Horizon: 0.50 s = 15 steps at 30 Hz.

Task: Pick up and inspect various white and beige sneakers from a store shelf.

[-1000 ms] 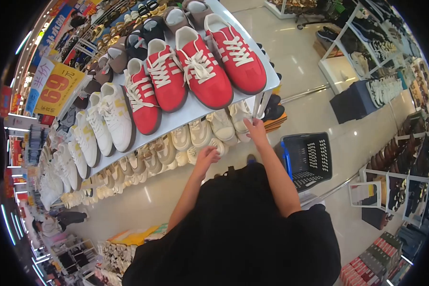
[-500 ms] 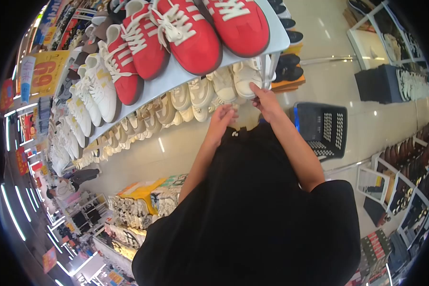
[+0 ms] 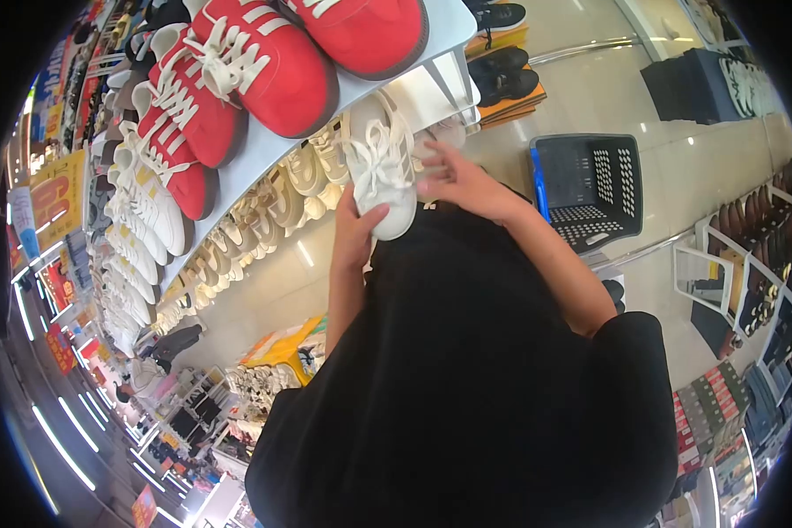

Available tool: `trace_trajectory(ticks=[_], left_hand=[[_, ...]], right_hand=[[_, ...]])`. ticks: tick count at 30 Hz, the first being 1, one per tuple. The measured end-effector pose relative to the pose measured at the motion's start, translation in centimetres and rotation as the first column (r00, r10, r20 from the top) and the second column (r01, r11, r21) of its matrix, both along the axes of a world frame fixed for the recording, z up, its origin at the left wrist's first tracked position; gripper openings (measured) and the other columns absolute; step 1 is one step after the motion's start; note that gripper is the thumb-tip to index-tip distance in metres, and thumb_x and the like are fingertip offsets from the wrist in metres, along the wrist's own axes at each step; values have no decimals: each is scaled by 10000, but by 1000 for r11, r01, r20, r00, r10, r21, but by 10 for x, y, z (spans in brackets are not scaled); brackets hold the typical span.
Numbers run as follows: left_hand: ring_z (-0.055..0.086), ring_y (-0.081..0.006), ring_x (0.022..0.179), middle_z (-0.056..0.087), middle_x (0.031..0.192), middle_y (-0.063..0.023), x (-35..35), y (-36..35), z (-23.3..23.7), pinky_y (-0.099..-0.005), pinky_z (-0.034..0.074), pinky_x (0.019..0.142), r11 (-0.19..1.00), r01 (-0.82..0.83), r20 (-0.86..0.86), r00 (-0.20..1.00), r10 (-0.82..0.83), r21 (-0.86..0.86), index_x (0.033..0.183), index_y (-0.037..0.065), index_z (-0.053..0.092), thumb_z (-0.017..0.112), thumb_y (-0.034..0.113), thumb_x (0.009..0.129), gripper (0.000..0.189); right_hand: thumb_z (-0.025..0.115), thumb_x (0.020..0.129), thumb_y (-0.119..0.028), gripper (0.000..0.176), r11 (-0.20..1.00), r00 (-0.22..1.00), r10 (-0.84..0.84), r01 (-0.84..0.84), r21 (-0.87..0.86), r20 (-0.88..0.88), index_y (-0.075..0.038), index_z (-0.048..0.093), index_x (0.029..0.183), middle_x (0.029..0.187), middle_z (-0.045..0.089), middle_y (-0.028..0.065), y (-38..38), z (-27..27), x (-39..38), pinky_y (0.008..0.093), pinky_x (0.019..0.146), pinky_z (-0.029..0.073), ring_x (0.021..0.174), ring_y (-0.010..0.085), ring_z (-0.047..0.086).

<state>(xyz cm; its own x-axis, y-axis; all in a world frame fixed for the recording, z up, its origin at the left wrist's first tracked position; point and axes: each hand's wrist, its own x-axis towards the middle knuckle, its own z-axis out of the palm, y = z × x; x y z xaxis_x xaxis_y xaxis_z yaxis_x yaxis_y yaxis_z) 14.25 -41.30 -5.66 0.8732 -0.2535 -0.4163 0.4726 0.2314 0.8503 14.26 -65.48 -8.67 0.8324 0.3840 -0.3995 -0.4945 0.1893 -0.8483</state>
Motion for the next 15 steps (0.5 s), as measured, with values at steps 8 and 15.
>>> trace_trajectory(ticks=[8, 15], left_hand=[[539, -222, 1283, 548, 1412, -162, -9, 30, 60, -350, 405, 1098, 926, 258, -79, 966, -246, 276, 1534, -47, 339, 792, 90, 785, 886], [433, -257, 1400, 425, 1531, -207, -29, 5, 99, -375, 315, 1161, 951, 91, 135, 982, -136, 296, 1551, -59, 301, 492, 661, 952, 956]], right_hand=[[659, 954, -261, 745, 997, 998, -57, 58, 57, -25, -126, 278, 1579, 1372, 542, 80, 22, 27, 54, 375, 1059, 430, 1264, 188, 526], [504, 1031, -325, 460, 889, 890, 206, 3, 458, -406, -112, 478, 1438, 1290, 649, 51, 23, 4, 52, 428, 993, 522, 1158, 191, 650]])
